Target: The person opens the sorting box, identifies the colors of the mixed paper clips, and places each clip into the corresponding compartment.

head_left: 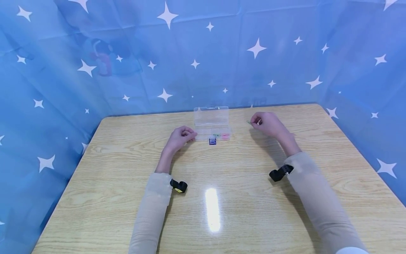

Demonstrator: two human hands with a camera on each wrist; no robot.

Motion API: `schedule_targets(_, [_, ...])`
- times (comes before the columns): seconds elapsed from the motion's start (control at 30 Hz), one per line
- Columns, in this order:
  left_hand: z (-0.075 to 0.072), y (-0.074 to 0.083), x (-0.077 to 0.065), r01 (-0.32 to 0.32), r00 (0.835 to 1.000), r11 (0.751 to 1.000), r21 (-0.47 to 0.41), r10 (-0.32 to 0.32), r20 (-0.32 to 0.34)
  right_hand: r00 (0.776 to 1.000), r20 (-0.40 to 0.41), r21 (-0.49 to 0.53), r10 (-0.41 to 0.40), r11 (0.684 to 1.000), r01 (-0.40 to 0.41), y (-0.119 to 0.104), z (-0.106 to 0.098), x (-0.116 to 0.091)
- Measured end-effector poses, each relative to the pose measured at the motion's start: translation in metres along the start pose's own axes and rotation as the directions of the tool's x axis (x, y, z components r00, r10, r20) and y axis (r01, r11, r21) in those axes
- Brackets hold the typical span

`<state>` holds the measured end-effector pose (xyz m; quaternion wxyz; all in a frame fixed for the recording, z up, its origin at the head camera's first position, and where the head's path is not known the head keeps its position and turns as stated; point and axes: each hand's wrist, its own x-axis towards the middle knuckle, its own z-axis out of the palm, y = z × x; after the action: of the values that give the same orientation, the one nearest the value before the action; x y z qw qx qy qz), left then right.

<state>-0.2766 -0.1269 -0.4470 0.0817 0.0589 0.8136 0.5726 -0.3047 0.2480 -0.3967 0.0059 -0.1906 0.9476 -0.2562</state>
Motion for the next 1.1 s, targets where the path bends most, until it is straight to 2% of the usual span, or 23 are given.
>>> schedule_targets(0.53, [0.001, -0.001, -0.001, -0.01, 1.0, 1.0, 0.003, 0.01, -0.002, 0.997, 0.004, 0.003, -0.074, 0.997, 0.074, -0.032, 0.008, 0.007])
schedule_targets(1.1, [0.001, 0.001, 0.0, 0.008, 1.0, 1.0, 0.002, -0.008, -0.01, 0.987, 0.017, 0.028, -0.157, 0.987, 0.157, -0.066, 0.03, 0.021])
